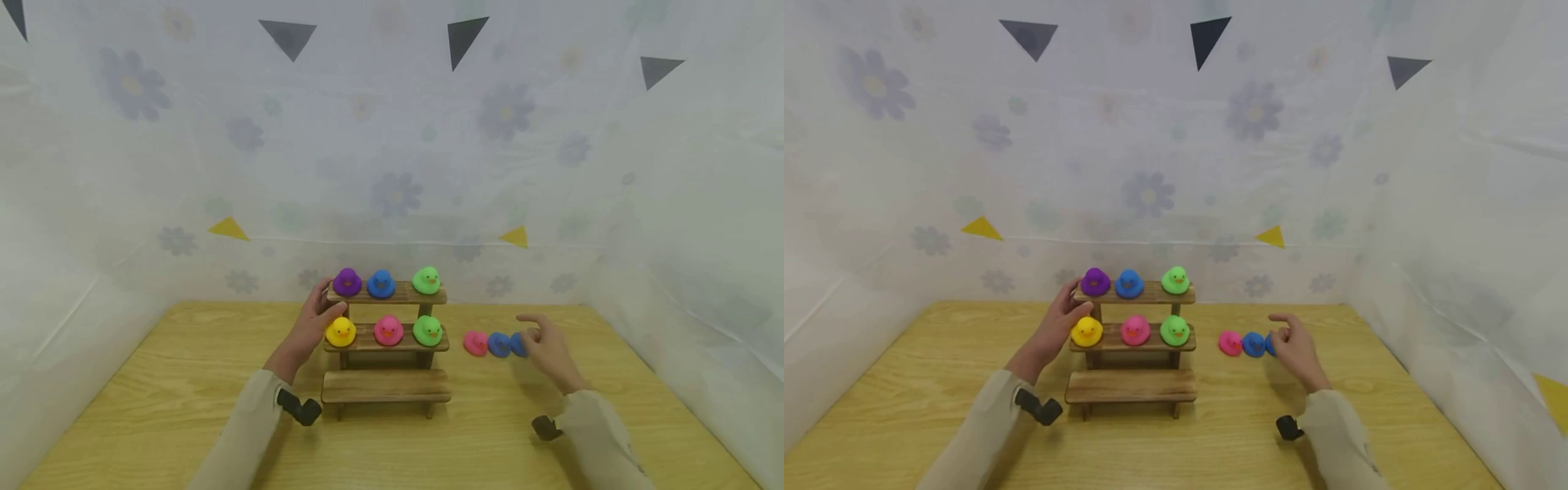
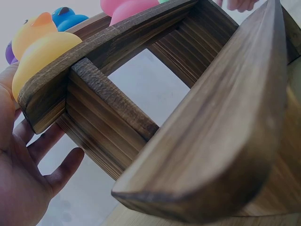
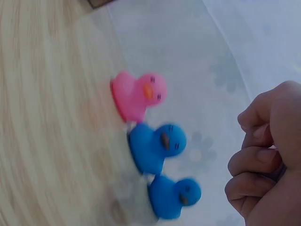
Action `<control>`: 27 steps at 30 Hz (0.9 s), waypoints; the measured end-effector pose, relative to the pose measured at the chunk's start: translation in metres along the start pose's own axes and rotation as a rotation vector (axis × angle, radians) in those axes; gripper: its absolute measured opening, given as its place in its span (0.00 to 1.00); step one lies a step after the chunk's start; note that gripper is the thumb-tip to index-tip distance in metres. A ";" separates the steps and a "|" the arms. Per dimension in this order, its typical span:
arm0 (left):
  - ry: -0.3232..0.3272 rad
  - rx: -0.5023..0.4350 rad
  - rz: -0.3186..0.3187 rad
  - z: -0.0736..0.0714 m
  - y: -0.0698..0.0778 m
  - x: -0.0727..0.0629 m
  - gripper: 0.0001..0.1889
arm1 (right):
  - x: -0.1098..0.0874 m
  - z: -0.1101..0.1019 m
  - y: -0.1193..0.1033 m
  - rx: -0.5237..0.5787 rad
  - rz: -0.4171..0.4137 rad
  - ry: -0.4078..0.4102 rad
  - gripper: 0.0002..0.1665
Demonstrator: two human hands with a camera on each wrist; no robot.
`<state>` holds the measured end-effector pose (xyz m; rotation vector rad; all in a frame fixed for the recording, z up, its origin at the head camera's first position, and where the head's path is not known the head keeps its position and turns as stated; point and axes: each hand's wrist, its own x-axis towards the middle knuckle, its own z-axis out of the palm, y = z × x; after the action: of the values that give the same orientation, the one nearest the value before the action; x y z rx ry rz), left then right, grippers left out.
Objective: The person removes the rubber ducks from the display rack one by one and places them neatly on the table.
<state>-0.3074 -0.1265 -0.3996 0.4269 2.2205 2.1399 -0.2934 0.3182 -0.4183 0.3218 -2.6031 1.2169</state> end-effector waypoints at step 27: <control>0.006 0.008 0.013 -0.001 -0.003 0.000 0.33 | -0.010 0.056 -0.128 0.219 -0.457 -0.187 0.23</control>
<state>-0.3083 -0.1278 -0.4022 0.4374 2.2364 2.1418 -0.2527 0.1959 -0.3641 1.0515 -2.3447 1.3458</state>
